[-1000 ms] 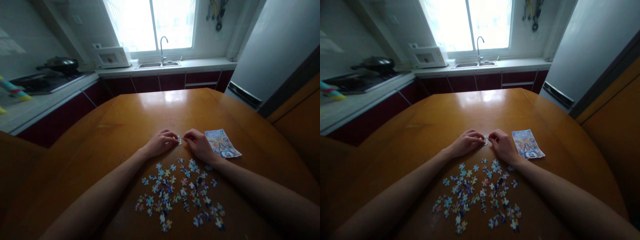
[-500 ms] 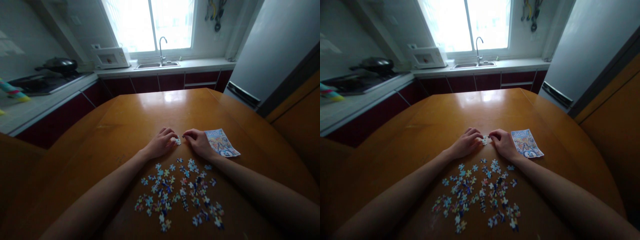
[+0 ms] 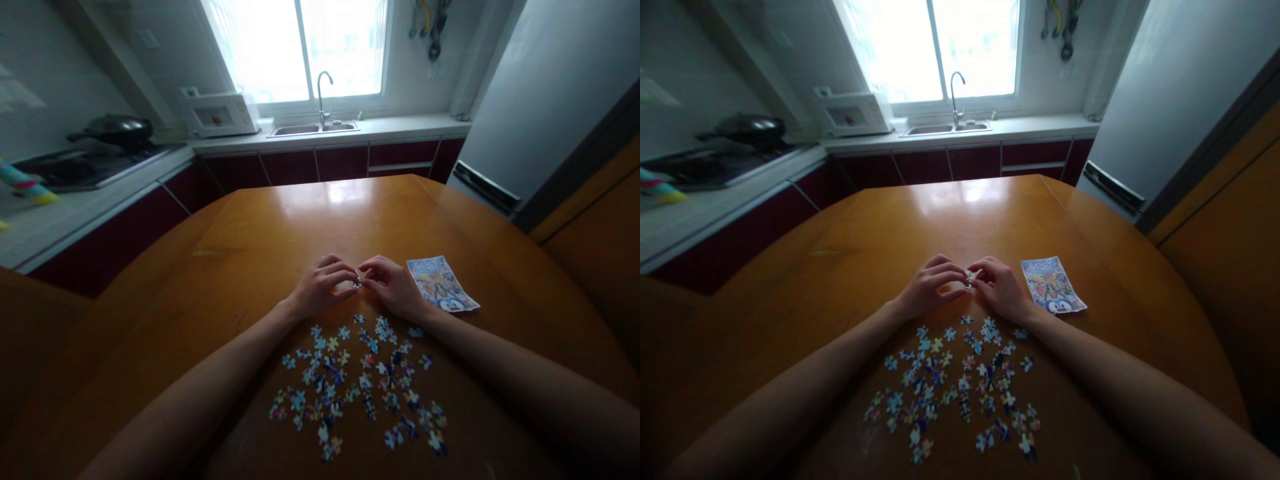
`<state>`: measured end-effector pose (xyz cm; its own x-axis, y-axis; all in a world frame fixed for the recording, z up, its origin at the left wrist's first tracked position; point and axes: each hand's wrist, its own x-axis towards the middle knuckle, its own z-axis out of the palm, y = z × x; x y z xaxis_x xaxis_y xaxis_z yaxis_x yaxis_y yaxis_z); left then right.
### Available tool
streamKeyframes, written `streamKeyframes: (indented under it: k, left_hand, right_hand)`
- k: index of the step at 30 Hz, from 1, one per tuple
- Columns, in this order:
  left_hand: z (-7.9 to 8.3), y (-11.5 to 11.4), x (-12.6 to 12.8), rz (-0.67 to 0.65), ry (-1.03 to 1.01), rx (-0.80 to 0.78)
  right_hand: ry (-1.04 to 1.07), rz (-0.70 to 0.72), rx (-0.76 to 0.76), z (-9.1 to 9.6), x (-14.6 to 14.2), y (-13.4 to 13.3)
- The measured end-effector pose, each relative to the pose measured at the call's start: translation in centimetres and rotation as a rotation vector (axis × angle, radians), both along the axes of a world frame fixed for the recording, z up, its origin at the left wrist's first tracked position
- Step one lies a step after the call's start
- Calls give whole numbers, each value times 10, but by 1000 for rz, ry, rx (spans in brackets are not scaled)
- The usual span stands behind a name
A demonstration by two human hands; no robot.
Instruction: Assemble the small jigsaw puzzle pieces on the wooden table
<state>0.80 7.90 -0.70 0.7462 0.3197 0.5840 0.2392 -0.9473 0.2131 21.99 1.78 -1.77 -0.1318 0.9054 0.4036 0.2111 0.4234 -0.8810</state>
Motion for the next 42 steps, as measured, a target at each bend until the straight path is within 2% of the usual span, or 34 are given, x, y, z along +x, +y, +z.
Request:
streamKeyframes:
  k: [6, 12, 19, 24, 30, 42]
  left_hand:
    - [2, -1, 0, -19, -10, 5]
    - [1, -1, -1, 20, 4, -45]
    - [3, -2, -1, 2, -24, -39]
    - [2, -1, -3, -2, -7, -44]
    - [-3, 3, -4, -12, 27, -92]
    - [-4, 2, -4, 6, 155, -40]
  right_hand:
    - [-25, 9, 11, 3, -1, -1]
    - [-132, -4, 49, 10, 0, -3]
    - [-175, 25, 174, 4, 0, -4]
    - [-283, 33, 245, 0, 3, -1]
    - [-357, 13, 196, 1, 4, -1]
    - [-420, 33, 147, -6, 5, 0]
